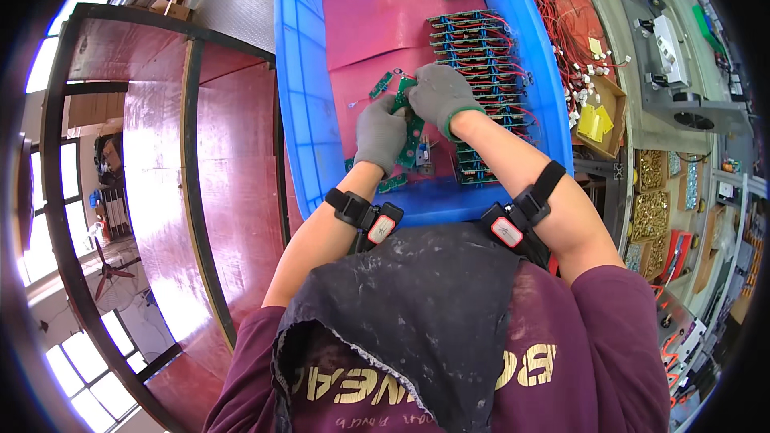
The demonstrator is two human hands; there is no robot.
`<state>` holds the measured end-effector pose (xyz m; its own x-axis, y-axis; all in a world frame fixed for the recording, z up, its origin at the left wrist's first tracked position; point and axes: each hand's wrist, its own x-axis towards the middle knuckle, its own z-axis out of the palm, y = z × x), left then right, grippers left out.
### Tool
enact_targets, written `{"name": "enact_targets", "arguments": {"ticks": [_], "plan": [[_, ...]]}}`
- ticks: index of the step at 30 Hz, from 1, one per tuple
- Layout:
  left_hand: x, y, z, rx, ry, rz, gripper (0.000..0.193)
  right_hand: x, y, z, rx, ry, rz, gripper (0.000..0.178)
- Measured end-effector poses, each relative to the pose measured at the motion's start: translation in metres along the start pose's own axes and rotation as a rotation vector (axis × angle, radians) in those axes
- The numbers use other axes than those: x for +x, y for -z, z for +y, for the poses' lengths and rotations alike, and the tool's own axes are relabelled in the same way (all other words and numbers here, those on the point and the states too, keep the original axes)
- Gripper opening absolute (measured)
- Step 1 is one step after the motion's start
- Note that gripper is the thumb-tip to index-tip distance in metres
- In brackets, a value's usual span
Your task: Assembling an electronic component chassis by connecting wires, installing PCBs, and using a power screwdriver to secure parts.
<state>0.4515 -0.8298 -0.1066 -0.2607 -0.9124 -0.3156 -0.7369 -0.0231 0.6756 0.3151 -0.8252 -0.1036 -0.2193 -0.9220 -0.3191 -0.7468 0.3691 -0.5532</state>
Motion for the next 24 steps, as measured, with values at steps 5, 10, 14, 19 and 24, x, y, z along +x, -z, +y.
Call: {"name": "enact_targets", "arguments": {"ticks": [5,10,14,19,24], "plan": [[0.013,0.002,-0.008,0.049,0.043,-0.020,0.021,0.001,-0.002,-0.009,-0.154,0.106,0.092,0.023],[0.031,0.017,-0.023,-0.135,-0.016,-0.140,0.027,-0.001,0.016,-0.010,0.073,0.135,0.082,0.027],[0.029,0.028,-0.032,-0.181,0.194,-0.350,0.034,-0.002,0.030,-0.005,0.053,0.263,0.179,0.026],[0.023,0.026,-0.030,-0.361,-0.080,-0.431,0.029,0.001,0.032,-0.003,0.060,0.258,-0.231,0.030],[0.017,0.028,-0.026,-0.416,0.023,-0.540,0.025,0.003,0.027,0.005,0.205,0.257,-0.265,0.025]]}}
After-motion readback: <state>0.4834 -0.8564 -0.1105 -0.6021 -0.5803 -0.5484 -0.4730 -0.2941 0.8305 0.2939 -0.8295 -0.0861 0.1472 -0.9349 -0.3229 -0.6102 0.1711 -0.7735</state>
